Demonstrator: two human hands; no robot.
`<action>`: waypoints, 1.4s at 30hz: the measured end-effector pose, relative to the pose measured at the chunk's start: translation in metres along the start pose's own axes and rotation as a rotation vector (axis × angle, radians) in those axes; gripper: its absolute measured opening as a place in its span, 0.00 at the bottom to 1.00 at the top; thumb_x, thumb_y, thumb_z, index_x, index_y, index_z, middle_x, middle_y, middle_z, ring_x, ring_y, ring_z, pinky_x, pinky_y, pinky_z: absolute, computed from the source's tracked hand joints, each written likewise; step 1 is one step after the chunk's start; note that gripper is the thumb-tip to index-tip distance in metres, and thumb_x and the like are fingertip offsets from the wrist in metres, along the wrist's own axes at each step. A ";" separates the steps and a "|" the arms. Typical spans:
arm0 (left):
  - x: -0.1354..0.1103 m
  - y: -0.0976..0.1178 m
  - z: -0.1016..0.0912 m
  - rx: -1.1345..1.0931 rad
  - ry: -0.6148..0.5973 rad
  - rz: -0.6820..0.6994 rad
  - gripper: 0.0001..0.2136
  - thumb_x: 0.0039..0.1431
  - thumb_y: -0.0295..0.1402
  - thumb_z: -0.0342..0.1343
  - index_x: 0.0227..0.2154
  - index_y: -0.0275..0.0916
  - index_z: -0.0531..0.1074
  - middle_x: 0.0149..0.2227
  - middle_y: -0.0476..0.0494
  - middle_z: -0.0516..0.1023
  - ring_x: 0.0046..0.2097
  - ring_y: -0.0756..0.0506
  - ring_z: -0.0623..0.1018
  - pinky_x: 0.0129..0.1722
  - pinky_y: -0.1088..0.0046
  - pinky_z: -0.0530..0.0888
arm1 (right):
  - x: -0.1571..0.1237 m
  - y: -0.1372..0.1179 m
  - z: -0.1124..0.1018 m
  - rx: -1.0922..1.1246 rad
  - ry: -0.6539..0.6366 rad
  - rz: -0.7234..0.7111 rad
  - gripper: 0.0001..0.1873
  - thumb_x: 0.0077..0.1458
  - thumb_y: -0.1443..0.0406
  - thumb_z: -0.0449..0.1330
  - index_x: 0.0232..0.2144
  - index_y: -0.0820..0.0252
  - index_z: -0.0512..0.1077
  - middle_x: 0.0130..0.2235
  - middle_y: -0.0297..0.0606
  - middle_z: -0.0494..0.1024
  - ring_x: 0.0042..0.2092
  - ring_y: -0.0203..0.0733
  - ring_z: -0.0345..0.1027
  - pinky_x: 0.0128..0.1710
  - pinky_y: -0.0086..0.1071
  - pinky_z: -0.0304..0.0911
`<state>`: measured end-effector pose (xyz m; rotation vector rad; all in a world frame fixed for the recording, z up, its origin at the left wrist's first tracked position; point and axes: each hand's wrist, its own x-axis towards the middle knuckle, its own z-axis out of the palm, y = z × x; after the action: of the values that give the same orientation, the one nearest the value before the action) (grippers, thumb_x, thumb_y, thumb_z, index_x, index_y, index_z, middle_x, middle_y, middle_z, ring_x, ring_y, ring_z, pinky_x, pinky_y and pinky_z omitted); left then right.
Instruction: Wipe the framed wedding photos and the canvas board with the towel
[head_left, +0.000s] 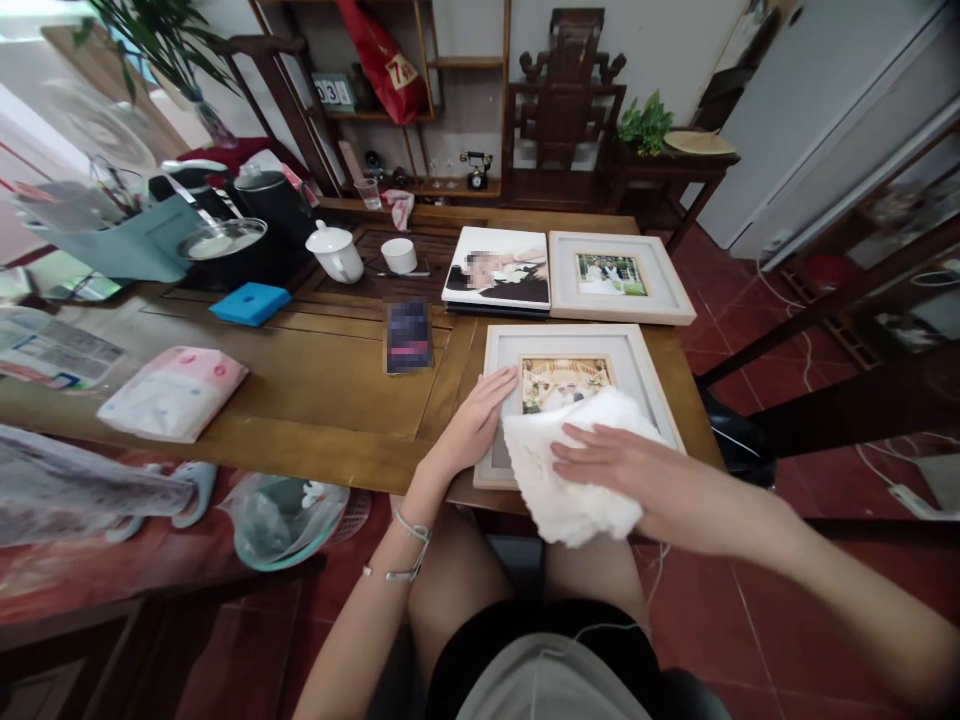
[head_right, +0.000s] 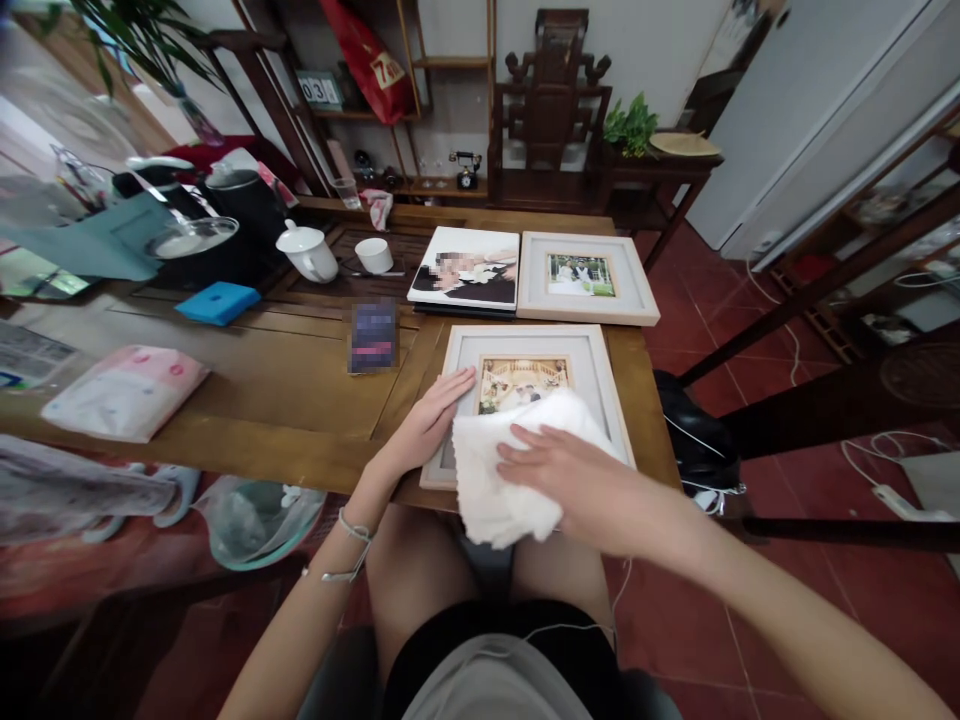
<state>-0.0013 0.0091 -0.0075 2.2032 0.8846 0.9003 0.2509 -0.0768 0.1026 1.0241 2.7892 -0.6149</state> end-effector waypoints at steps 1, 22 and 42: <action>0.000 -0.001 0.001 0.002 0.002 0.004 0.22 0.70 0.31 0.37 0.64 0.44 0.59 0.67 0.40 0.59 0.69 0.44 0.58 0.69 0.51 0.49 | -0.004 0.014 -0.006 0.032 0.010 0.018 0.43 0.41 0.80 0.52 0.61 0.54 0.64 0.64 0.36 0.64 0.68 0.47 0.47 0.66 0.47 0.48; -0.001 -0.004 0.003 0.007 0.030 0.012 0.22 0.69 0.29 0.37 0.64 0.43 0.60 0.67 0.40 0.61 0.68 0.44 0.58 0.69 0.50 0.50 | 0.003 0.006 0.016 -0.559 0.154 0.463 0.34 0.40 0.77 0.54 0.54 0.76 0.69 0.56 0.58 0.73 0.54 0.67 0.67 0.50 0.52 0.66; -0.001 -0.007 0.003 0.016 0.029 0.011 0.22 0.69 0.29 0.37 0.64 0.42 0.59 0.67 0.39 0.60 0.69 0.44 0.58 0.69 0.51 0.50 | 0.063 0.098 -0.011 -0.409 0.382 0.619 0.39 0.49 0.71 0.56 0.65 0.65 0.58 0.66 0.51 0.58 0.66 0.77 0.41 0.58 0.70 0.44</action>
<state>-0.0017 0.0119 -0.0146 2.2156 0.8965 0.9356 0.2653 0.0331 0.0655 1.9112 2.4656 0.2386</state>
